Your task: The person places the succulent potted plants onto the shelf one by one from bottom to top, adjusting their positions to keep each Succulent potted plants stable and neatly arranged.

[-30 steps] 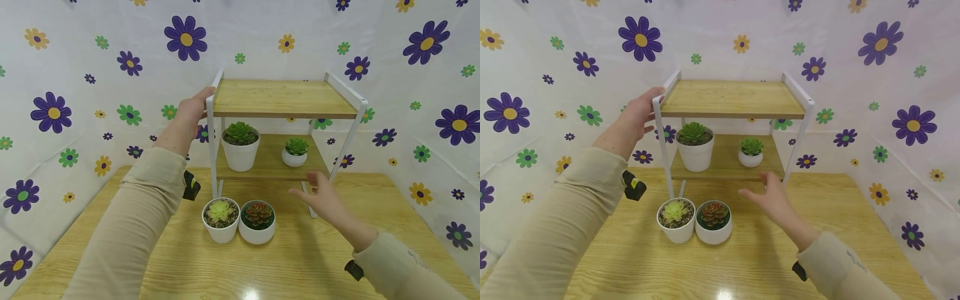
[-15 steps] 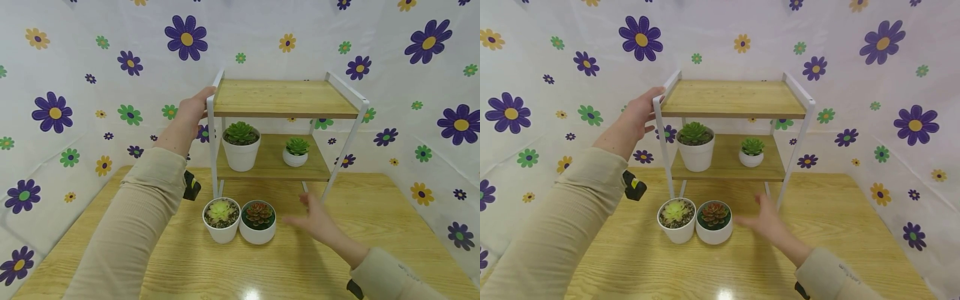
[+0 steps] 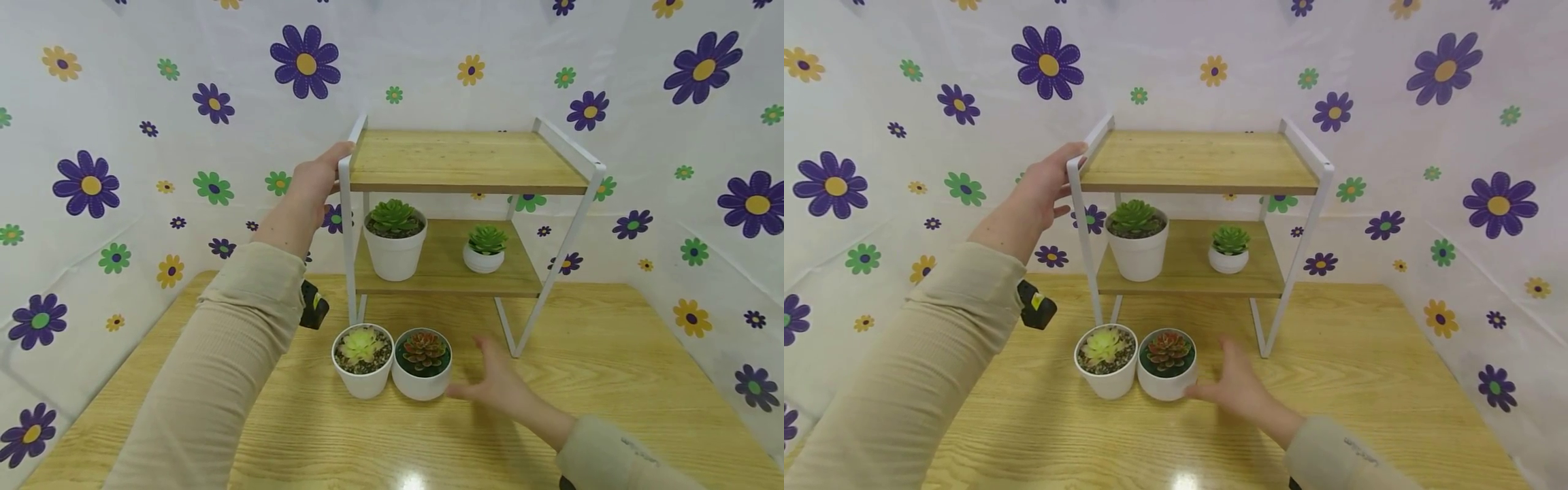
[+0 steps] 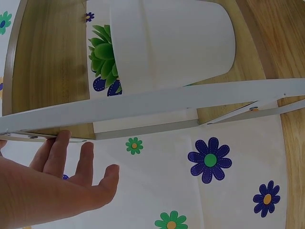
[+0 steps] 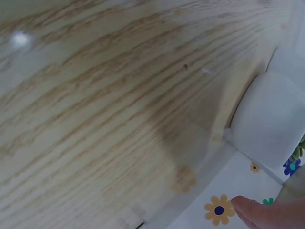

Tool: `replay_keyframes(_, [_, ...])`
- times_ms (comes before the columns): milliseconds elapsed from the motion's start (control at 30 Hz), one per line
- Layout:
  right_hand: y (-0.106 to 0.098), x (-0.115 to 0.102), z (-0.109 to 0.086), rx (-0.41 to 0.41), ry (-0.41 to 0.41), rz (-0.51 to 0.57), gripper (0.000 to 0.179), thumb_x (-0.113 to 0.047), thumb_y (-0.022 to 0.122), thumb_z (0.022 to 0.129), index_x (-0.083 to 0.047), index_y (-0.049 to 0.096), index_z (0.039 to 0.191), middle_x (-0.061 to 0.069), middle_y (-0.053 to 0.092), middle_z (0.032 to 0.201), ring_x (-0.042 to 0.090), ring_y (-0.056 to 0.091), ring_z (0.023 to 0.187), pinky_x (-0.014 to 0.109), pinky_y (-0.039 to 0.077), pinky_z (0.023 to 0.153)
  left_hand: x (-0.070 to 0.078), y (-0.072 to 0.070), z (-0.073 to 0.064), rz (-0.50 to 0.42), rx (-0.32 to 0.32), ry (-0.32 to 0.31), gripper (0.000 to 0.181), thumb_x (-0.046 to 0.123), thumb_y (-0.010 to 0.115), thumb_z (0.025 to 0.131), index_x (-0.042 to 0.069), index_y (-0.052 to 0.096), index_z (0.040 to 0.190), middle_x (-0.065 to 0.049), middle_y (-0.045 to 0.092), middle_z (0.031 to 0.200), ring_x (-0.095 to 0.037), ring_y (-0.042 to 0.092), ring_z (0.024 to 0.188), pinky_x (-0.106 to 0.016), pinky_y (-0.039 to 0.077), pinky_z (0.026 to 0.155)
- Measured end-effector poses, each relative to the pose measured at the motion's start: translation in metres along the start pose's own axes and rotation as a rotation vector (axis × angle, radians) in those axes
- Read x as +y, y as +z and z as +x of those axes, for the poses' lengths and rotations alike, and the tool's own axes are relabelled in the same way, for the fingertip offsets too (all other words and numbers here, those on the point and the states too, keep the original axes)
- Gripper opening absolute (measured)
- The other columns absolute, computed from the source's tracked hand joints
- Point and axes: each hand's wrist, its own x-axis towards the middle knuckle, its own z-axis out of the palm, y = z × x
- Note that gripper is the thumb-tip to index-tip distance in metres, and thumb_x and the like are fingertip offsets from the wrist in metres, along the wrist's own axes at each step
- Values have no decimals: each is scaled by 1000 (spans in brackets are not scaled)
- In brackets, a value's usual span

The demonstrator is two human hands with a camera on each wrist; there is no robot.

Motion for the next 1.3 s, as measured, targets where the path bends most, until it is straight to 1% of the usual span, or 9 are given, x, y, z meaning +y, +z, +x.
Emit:
replay_keyframes(200, [9, 4, 5, -12, 11, -4, 109, -28, 85, 65, 12, 19, 141, 35, 26, 145, 50, 25, 134, 61, 26, 108, -1, 0, 1, 2, 6, 0, 67, 57, 53, 86, 18, 42, 140, 3, 44, 144, -17, 36, 137, -41, 21, 116])
replay_keyframes(367, [16, 8, 9, -7, 4, -2, 109, -27, 86, 64, 12, 20, 141, 35, 28, 144, 51, 26, 133, 62, 26, 107, -1, 0, 1, 4, 6, 6, 67, 57, 52, 87, 18, 42, 140, 3, 44, 144, -16, 37, 135, -41, 22, 115])
replay_keyframes(567, [24, 9, 16, -12, 15, -1, 112, -32, 87, 62, 11, 21, 142, 34, 32, 142, 50, 31, 131, 61, 30, 105, -1, 0, 1, 10, 8, 4, 68, 57, 52, 87, 17, 41, 140, 3, 44, 144, -16, 37, 136, -41, 22, 115])
replay_keyframes(667, [27, 7, 19, -11, 8, 2, 112, -32, 87, 62, 10, 21, 142, 34, 34, 141, 50, 33, 131, 60, 31, 105, 0, 1, 2, 7, 11, 1, 68, 57, 52, 87, 18, 40, 141, 3, 43, 144, -17, 37, 136, -41, 22, 116])
replay_keyframes(767, [30, 6, 22, -19, 4, 27, 113, -30, 88, 62, 9, 19, 143, 34, 32, 142, 50, 32, 131, 60, 30, 106, 0, 1, 2, 2, 15, -3, 67, 57, 53, 87, 18, 41, 140, 3, 44, 144, -17, 37, 136, -41, 22, 116])
replay_keyframes(900, [34, 5, 25, -47, 18, 72, 115, -28, 87, 63, 8, 14, 145, 34, 28, 145, 49, 28, 134, 60, 27, 108, 0, 2, 1, -7, 12, -5, 67, 57, 52, 87, 18, 42, 140, 3, 44, 144, -16, 37, 135, -41, 22, 116])
replay_keyframes(1000, [36, 5, 27, -58, 10, 100, 115, -27, 87, 64, 8, 12, 145, 33, 29, 144, 47, 30, 134, 59, 27, 109, 0, 1, 1, -16, 8, 0, 66, 56, 53, 87, 17, 42, 140, 3, 44, 143, -16, 38, 135, -41, 21, 116])
replay_keyframes(1133, [39, 4, 29, -66, -1, 140, 114, -24, 87, 64, 8, 12, 144, 31, 32, 143, 46, 33, 132, 58, 28, 108, 0, 1, 0, -19, 7, 3, 67, 55, 53, 87, 16, 41, 140, 2, 44, 143, -16, 38, 135, -41, 21, 116])
replay_keyframes(1300, [43, 0, 31, -60, 28, 136, 115, -24, 87, 64, 7, 11, 145, 32, 34, 141, 46, 37, 130, 57, 32, 106, -1, 1, 1, -15, 11, 5, 69, 56, 52, 87, 16, 39, 142, 2, 43, 144, -17, 37, 135, -41, 21, 116])
